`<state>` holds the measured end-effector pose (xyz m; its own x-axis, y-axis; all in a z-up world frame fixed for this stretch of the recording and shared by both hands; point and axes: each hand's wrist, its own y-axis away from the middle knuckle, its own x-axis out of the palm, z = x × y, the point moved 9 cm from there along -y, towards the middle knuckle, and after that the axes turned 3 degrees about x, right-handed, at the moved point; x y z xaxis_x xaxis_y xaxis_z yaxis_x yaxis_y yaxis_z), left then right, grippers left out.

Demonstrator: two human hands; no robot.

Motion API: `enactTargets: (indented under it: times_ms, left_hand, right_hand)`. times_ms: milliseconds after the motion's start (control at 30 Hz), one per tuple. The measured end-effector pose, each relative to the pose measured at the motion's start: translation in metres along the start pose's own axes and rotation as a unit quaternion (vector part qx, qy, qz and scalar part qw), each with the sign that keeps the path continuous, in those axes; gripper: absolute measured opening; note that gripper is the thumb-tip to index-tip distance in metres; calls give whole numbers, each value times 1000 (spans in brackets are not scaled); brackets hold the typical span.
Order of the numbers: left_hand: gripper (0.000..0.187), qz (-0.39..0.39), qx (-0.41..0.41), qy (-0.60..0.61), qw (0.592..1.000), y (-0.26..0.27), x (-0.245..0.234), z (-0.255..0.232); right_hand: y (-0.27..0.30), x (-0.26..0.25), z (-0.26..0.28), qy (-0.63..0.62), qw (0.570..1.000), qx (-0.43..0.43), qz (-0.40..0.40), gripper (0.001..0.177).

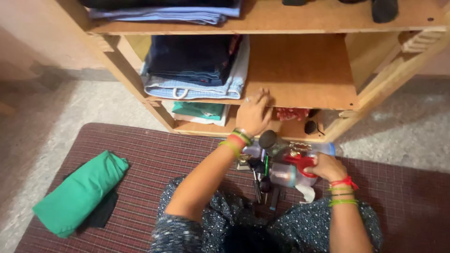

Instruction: The person wipes a remote control with a cloth, then wipes the shelf surface. They fold and place clothes on the shelf, remove decorative items and containers, and continue wiping the shelf.

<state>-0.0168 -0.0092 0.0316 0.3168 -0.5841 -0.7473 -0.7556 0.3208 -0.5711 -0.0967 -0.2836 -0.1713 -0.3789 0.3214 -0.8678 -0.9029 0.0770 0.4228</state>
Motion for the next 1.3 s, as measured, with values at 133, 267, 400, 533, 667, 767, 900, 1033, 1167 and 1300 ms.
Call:
enactTargets:
  times_ms: [133,267,400,533,667,767,900,1033,1167,1300]
  left_hand:
    - [65,-37,115,-63,991,36,-65,8]
    - [88,-57,27,-203,977,25,-136,67]
    - [135,42,-60,-207,976,-5,-166,138]
    - [122,148,-20,-249,957,-25,-149,183]
    - [106,196,41,-308,930,-42,-127,199]
    - [114,274,16,-337,901,-40,-115,202]
    - [115,283,4,-385,879,-35,-117,187]
    - [105,249,20,-396,884,-35,-115,182]
    - [82,179,16,-381,907,-39,-117,183]
    - [66,136,28,-371,918,-45,-122,177]
  right_hand:
    - [-2,-8,-17,-17,999,37,-31,50]
    - [-11,-13,-15,-78,994,9,-71,52]
    - [-14,-10,-5,-106,991,-20,-75,52]
    - [-13,-16,-3,-90,993,1,-74,55]
    - [-9,-19,2,-78,994,-10,-74,56]
    - [-12,-20,3,-87,993,-7,-77,55]
    - [-15,-20,3,-87,993,-13,-80,56]
    - [-13,-17,-2,-91,993,-11,-78,55]
    - [-16,-18,-1,-89,992,-30,-89,54]
    - [-21,-16,-9,-111,989,-7,-98,48]
